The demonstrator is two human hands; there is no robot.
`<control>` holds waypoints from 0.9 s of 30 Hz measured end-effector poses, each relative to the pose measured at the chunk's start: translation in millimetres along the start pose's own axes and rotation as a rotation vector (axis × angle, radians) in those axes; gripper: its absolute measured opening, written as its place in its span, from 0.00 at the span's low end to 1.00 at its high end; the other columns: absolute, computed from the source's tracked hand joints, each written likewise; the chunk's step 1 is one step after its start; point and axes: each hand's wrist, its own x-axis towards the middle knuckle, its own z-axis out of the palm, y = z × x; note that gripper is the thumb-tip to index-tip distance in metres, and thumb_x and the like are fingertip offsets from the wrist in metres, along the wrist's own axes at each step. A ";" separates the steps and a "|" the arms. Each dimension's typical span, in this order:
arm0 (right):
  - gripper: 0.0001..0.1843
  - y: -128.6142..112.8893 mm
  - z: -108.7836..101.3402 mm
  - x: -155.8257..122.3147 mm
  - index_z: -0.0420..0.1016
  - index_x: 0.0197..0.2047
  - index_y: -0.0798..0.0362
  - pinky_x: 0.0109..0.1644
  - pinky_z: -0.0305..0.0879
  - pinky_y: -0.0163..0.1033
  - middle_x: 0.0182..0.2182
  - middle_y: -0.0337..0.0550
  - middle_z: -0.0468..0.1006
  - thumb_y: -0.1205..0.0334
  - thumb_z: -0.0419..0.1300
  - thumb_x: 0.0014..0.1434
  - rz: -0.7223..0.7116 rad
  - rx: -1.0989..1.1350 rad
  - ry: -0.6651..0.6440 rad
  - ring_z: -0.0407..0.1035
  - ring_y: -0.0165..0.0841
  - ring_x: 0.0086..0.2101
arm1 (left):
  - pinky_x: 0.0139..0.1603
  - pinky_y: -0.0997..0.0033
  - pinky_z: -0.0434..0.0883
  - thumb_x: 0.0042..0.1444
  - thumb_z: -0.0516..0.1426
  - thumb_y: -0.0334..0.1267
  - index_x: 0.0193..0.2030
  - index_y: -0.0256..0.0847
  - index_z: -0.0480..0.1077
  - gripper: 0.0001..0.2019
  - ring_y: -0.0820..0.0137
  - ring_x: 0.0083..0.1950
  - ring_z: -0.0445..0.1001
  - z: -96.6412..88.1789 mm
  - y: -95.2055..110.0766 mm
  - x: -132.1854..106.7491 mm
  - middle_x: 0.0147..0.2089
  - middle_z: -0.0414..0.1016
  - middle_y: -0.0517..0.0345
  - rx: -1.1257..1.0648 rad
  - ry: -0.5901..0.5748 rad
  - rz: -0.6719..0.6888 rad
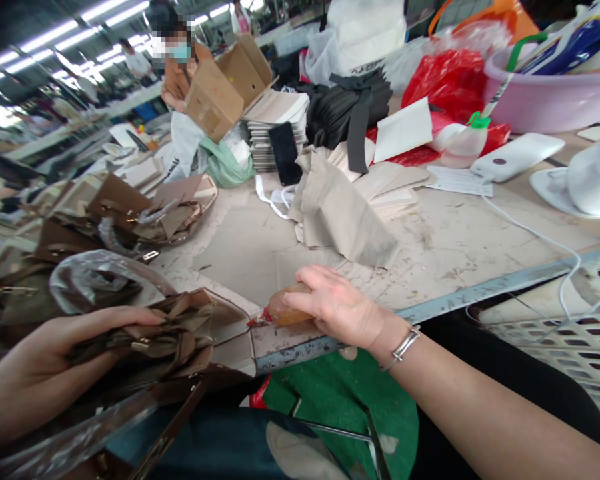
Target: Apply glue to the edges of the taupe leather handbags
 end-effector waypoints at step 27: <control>0.30 -3.9 -1.1 3.1 0.74 0.54 0.46 0.44 0.64 0.37 0.40 0.43 0.64 0.82 0.54 0.54 0.119 0.182 -0.036 0.63 0.34 0.38 | 0.44 0.85 0.74 0.59 0.52 0.35 0.53 0.68 0.69 0.20 0.71 0.43 0.81 2.2 12.0 -4.2 0.46 0.80 0.75 0.072 -0.114 0.062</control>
